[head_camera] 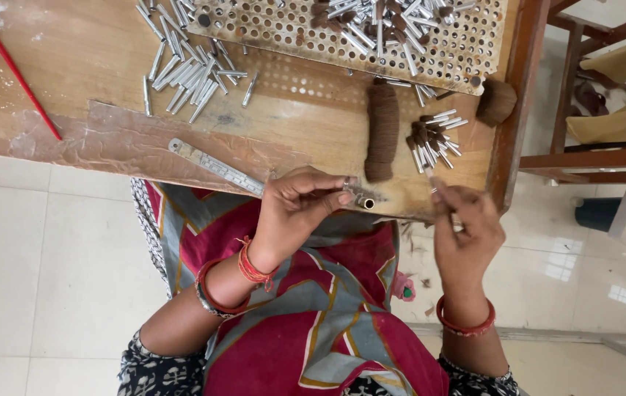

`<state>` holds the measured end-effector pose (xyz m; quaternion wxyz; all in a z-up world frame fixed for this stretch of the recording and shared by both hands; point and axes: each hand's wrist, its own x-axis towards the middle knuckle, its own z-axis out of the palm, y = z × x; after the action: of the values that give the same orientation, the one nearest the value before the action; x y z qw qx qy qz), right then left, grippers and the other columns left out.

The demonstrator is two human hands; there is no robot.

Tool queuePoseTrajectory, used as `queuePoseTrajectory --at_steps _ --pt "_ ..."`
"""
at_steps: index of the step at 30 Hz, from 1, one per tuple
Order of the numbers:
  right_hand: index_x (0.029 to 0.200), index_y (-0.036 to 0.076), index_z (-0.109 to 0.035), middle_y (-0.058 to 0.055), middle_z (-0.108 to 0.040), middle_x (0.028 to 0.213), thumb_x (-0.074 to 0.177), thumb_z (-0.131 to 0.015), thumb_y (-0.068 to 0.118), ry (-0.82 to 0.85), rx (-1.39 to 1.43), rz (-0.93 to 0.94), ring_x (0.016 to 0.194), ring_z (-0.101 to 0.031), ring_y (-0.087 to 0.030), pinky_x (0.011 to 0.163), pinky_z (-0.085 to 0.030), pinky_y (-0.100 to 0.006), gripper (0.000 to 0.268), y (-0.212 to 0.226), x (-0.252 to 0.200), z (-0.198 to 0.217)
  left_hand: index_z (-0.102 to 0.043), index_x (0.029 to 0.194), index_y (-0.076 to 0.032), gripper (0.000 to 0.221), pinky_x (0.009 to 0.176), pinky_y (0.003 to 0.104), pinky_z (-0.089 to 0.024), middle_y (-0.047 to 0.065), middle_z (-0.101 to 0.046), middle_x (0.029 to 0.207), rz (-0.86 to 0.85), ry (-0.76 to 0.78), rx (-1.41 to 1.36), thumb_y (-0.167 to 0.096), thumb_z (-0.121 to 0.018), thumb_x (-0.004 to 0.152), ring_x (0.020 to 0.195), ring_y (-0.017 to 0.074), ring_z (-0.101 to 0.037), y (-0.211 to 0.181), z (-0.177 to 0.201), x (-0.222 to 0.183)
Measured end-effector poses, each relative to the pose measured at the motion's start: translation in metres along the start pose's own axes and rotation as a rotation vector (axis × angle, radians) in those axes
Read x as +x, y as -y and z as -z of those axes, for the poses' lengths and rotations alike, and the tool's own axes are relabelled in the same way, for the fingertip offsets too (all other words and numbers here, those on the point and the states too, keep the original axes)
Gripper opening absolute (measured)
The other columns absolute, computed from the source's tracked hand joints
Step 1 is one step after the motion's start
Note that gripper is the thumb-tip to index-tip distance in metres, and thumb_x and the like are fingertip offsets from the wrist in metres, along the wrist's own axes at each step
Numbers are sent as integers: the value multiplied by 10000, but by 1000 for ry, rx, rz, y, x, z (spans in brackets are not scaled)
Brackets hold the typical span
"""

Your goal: Assembling small metal tubes with fiber bristles at a workbench.

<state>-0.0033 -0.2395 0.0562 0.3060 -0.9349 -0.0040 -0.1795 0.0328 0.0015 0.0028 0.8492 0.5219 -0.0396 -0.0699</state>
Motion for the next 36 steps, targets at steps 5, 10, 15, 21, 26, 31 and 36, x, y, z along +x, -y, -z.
queuePoseTrajectory --at_steps 5,10,15,21,26,31,36 --pt "1243 -5 -748 -174 -674 1166 1055 -691 -41 -113 -331 79 1087 -654 -277 960 -533 -369 199 -37 15 -3 -786 1054 -22 192 762 235 -589 57 -740 969 -16 70 276 13 -814 868 867 114 -706 -10 -6 -7" --pt "1130 7 -767 -129 -722 1157 1001 -762 -25 -91 -134 108 1079 -671 -291 968 -519 -379 133 9 12 -6 -798 1013 -40 177 730 245 -567 60 -749 909 -35 119 393 -26 -846 842 828 128 -705 -12 -10 -12" --pt "1058 -13 -744 -110 -743 1088 890 -767 -47 370 572 -92 1021 -703 -170 899 -552 -289 173 20 4 -17 -793 1001 -63 176 754 252 -563 50 -750 923 -68 144 396 -41 -854 838 843 129 -710 -12 -12 -14" --pt "1028 -7 -739 -114 -755 1069 908 -758 -51 443 675 -75 1011 -716 -176 909 -557 -295 130 20 0 -21 -800 968 -70 161 643 234 -508 31 -732 865 25 160 396 -56 -869 823 736 85 -644 -14 -12 -15" --pt "990 -10 -753 -113 -754 999 880 -777 -57 409 620 -59 953 -705 -165 864 -544 -282 121 27 0 -18 -751 946 -52 135 657 226 -498 13 -671 884 70 190 319 -39 -847 852 774 75 -619 -5 -12 -20" --pt "978 -29 -740 -118 -746 990 900 -749 -65 406 649 -107 919 -690 -156 830 -528 -266 87 29 -2 -17 -722 967 -48 145 685 237 -507 14 -632 876 84 225 301 -17 -823 869 795 90 -618 -7 -14 -19" --pt "972 -37 -711 -96 -726 986 931 -719 -54 419 664 -186 900 -675 -117 805 -528 -239 45 33 -3 -14 -679 989 -46 194 759 286 -523 40 -628 885 -66 260 341 22 -812 864 827 150 -633 -4 -14 -20"
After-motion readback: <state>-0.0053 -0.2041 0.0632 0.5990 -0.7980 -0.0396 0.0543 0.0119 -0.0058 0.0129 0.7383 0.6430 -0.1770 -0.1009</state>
